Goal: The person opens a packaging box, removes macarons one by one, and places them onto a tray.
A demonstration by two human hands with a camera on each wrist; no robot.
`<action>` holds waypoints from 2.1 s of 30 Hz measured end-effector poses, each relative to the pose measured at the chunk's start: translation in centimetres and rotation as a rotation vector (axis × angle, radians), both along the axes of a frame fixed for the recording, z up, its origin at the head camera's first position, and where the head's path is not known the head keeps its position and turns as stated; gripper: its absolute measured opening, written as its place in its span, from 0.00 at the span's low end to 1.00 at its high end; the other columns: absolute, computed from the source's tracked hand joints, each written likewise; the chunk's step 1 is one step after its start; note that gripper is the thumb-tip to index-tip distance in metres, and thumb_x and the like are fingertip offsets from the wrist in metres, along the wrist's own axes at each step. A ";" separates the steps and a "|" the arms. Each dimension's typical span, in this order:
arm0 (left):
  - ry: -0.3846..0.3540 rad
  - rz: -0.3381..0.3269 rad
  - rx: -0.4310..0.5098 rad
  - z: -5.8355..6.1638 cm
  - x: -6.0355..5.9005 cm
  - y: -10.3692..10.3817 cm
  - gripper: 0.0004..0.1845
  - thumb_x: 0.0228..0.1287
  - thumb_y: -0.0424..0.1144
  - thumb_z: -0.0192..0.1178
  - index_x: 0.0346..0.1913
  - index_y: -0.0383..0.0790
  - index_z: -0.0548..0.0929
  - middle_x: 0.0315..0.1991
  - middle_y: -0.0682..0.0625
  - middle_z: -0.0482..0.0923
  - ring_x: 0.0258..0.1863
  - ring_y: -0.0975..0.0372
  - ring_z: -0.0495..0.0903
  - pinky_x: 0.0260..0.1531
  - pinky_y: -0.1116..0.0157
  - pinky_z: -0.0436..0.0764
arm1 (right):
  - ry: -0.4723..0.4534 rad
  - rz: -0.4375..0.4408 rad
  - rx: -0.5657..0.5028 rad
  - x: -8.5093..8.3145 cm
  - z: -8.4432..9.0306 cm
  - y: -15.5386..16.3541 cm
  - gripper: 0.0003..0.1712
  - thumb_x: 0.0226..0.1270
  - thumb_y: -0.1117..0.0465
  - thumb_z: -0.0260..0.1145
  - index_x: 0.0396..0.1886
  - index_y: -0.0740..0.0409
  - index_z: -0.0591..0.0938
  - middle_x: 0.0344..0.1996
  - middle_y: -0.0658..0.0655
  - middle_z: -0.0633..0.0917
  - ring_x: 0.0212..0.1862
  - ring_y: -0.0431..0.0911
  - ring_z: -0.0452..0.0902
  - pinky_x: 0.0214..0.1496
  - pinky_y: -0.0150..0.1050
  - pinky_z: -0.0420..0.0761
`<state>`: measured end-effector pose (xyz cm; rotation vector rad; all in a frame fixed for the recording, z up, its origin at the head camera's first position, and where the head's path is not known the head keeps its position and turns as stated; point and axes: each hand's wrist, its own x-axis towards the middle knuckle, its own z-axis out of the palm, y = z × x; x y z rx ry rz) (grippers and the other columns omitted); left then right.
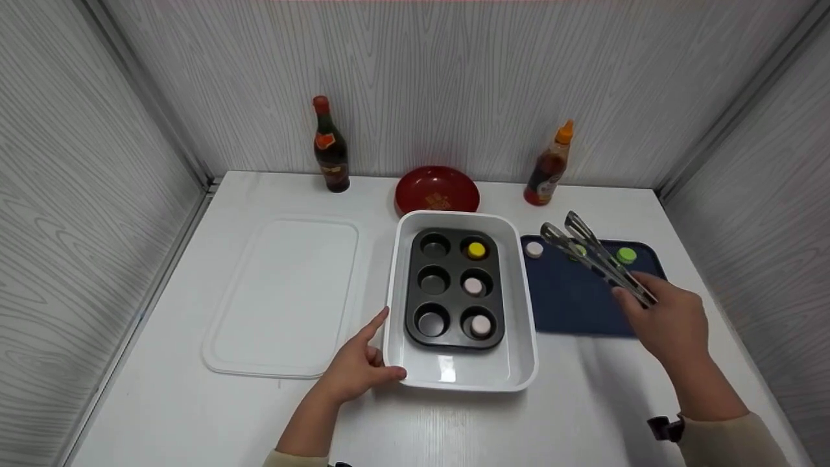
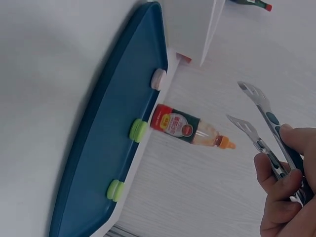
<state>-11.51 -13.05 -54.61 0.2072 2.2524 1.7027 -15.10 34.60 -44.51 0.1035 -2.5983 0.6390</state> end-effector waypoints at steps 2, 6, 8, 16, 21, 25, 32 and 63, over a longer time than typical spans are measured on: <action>0.003 -0.007 0.003 -0.1 0.0 0.0 0.63 0.54 0.36 0.83 0.87 0.45 0.51 0.18 0.54 0.76 0.20 0.64 0.71 0.25 0.68 0.72 | 0.016 0.031 -0.005 0.2 -0.3 -0.7 0.20 0.66 0.63 0.79 0.54 0.69 0.88 0.28 0.64 0.88 0.21 0.47 0.74 0.23 0.41 0.71; 0.006 -0.014 0.015 -0.2 0.0 0.0 0.64 0.54 0.36 0.83 0.87 0.45 0.51 0.18 0.54 0.75 0.21 0.64 0.72 0.26 0.67 0.72 | 0.029 0.079 0.001 0.7 -0.9 -1.8 0.19 0.64 0.64 0.80 0.53 0.67 0.89 0.29 0.62 0.89 0.22 0.47 0.75 0.24 0.44 0.73; 0.003 -0.015 0.017 -0.2 -0.1 0.0 0.64 0.54 0.36 0.83 0.87 0.45 0.51 0.18 0.54 0.75 0.21 0.64 0.72 0.26 0.67 0.72 | 0.020 0.096 0.011 0.9 -1.1 -2.4 0.19 0.63 0.63 0.80 0.52 0.67 0.90 0.30 0.62 0.89 0.23 0.47 0.76 0.24 0.44 0.73; -0.010 -0.004 0.014 -0.1 0.0 0.1 0.64 0.53 0.35 0.83 0.87 0.46 0.51 0.17 0.54 0.74 0.20 0.64 0.70 0.25 0.67 0.71 | -0.040 0.157 0.031 2.0 -1.8 -3.9 0.19 0.62 0.63 0.81 0.52 0.65 0.90 0.33 0.62 0.91 0.26 0.49 0.82 0.27 0.48 0.77; -0.014 0.004 0.005 -0.1 0.0 0.1 0.64 0.53 0.35 0.83 0.87 0.47 0.51 0.17 0.54 0.74 0.20 0.64 0.71 0.25 0.67 0.71 | -0.031 0.186 0.054 2.7 -2.2 -4.4 0.20 0.59 0.64 0.83 0.51 0.64 0.91 0.31 0.60 0.91 0.27 0.48 0.84 0.27 0.48 0.78; -0.019 0.007 0.000 -0.2 0.0 0.1 0.64 0.53 0.35 0.83 0.87 0.48 0.51 0.17 0.54 0.74 0.21 0.64 0.71 0.25 0.67 0.71 | -0.063 0.206 0.058 3.1 -2.3 -4.8 0.18 0.59 0.64 0.83 0.50 0.61 0.92 0.30 0.55 0.90 0.26 0.43 0.82 0.26 0.44 0.78; -0.013 -0.001 0.009 -0.2 0.1 0.0 0.64 0.54 0.35 0.83 0.87 0.47 0.50 0.17 0.54 0.73 0.20 0.64 0.70 0.25 0.67 0.71 | -0.151 0.222 0.079 3.8 -2.4 -5.6 0.19 0.60 0.61 0.83 0.51 0.60 0.92 0.33 0.55 0.91 0.28 0.44 0.81 0.28 0.45 0.78; -0.019 -0.007 0.012 -0.1 0.1 0.0 0.64 0.54 0.35 0.83 0.87 0.47 0.50 0.18 0.53 0.76 0.21 0.64 0.72 0.26 0.66 0.72 | -0.287 0.282 0.201 4.5 -2.6 -7.4 0.14 0.63 0.57 0.81 0.48 0.52 0.93 0.32 0.46 0.90 0.27 0.36 0.76 0.27 0.40 0.75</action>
